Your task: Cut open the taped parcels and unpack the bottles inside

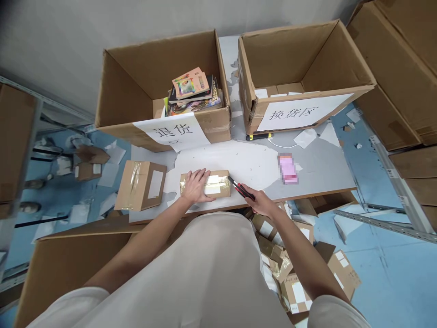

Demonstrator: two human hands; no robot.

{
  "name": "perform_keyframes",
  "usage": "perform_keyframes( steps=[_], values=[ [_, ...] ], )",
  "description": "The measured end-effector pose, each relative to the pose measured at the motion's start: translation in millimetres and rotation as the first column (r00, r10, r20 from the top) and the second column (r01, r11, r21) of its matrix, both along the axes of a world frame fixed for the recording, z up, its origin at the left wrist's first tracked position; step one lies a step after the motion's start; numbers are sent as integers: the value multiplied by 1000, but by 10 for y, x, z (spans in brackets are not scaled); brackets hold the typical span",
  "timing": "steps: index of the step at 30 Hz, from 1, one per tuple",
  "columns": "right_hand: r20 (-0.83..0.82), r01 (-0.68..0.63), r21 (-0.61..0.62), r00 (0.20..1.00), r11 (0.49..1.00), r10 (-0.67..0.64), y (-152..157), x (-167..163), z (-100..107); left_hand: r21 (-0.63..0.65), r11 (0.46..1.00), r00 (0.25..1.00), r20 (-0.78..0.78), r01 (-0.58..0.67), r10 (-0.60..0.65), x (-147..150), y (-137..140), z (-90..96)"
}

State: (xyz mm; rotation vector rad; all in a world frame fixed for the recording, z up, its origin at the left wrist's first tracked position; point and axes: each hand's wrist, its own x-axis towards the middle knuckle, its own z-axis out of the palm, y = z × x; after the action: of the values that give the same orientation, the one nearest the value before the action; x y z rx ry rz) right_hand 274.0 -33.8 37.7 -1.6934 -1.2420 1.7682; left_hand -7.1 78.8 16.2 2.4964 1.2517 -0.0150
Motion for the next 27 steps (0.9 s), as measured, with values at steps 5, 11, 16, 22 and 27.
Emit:
perform_keyframes(
  steps=[5,11,16,22,27],
  values=[
    [-1,-56,-22,998,998,56,-34,61,10,6,1000,999,-34,26,-26,-22,-13,-9],
    [-35,-71,-67,997,995,69,59,106,-49,32,993,994,-8,111,-111,-46,8,-41],
    [-50,23,-58,998,998,-26,-68,-23,-89,56,995,996,31,87,-89,-45,-7,-88],
    [-9,28,-8,1000,1000,-28,-470,-123,-150,54,997,998,22,62,-63,-26,-22,-85],
    [3,41,-1,999,999,-41,-661,-219,-223,52,995,996,13,82,-83,-44,-18,-76]
  ],
)
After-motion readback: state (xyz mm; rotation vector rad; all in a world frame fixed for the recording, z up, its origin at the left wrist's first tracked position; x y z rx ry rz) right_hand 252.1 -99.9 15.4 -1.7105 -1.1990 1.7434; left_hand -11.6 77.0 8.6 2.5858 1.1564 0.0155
